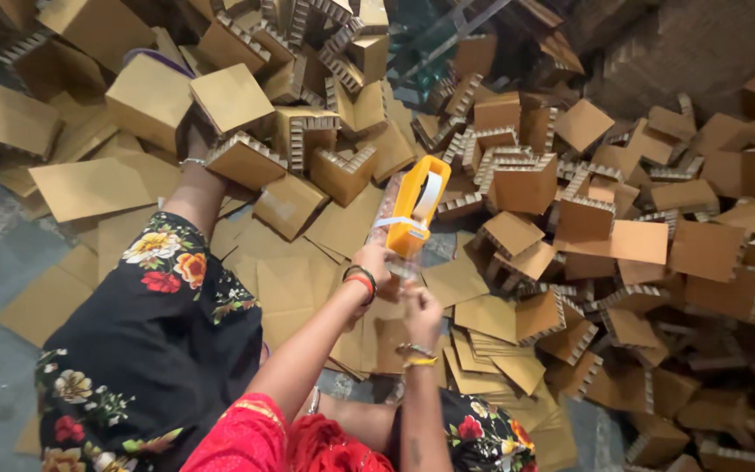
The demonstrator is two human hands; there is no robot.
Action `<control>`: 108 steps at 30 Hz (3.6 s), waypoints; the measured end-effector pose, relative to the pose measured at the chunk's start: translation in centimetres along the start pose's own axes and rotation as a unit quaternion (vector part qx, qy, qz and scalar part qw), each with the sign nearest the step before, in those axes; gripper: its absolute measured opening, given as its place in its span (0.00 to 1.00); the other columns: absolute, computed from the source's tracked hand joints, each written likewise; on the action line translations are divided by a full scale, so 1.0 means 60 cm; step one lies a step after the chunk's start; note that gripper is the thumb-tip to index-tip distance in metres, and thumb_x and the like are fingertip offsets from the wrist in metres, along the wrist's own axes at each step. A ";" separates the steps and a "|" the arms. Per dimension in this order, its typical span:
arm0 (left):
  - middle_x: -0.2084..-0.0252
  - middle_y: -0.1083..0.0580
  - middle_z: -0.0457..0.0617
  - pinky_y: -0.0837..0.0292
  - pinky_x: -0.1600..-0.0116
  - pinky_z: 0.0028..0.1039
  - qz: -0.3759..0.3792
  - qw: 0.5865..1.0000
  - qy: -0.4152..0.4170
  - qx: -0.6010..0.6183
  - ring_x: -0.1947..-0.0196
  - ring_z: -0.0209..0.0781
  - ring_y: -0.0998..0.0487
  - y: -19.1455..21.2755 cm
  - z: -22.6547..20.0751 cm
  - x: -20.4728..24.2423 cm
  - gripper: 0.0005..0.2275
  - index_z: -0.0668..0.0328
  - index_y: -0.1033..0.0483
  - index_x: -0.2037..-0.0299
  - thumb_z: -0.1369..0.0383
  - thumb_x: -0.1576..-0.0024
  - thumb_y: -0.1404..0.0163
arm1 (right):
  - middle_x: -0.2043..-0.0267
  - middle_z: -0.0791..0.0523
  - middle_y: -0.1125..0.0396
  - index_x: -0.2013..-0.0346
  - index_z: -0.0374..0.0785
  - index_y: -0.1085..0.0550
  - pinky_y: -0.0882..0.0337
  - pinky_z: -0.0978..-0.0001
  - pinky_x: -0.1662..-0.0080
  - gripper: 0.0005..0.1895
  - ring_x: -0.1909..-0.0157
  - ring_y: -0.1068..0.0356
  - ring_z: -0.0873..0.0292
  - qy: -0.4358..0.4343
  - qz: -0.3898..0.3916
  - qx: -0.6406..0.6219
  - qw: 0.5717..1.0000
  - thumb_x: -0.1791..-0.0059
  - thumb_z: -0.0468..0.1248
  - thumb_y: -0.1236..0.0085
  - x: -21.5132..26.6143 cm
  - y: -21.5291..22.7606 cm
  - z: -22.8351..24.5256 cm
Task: The person sits on the floor surrounded by cardboard pieces and assembles small boxes. They fold the cardboard into shape and use a handheld tape dispenser to seal the edges, repeating the process for multiple units.
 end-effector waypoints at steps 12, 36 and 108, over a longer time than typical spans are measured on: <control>0.49 0.24 0.52 0.28 0.41 0.35 0.003 1.000 0.022 0.016 0.47 0.54 0.24 0.033 -0.017 0.008 0.20 0.50 0.16 0.58 0.83 0.58 0.46 | 0.71 0.53 0.31 0.67 0.36 0.20 0.30 0.58 0.64 0.20 0.69 0.32 0.52 0.014 -0.067 0.437 0.897 0.65 0.44 0.23 -0.029 -0.004 -0.011; 0.62 0.31 0.58 0.31 0.55 0.44 -0.067 0.899 -0.419 0.114 0.59 0.60 0.30 0.128 -0.177 0.267 0.10 0.58 0.31 0.68 0.78 0.58 0.46 | 0.46 0.58 0.29 0.38 0.44 0.35 0.23 0.71 0.50 0.28 0.48 0.27 0.64 -0.238 0.252 -0.062 0.936 0.52 0.37 0.40 -0.013 0.047 -0.065; 0.59 0.24 0.57 0.26 0.46 0.45 -0.012 0.993 -0.025 -0.111 0.52 0.59 0.23 0.030 0.018 0.127 0.06 0.57 0.22 0.64 0.68 0.48 0.39 | 0.34 0.42 0.43 0.33 0.42 0.39 0.44 0.49 0.33 0.47 0.32 0.45 0.38 0.230 0.187 0.519 0.802 0.66 0.33 0.31 0.136 -0.033 0.188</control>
Point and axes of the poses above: each hand's wrist, its own x-axis away from the middle knuckle, its own y-axis out of the back of the hand, z = x × y, the point moved 5 cm from there along -x, towards the middle knuckle
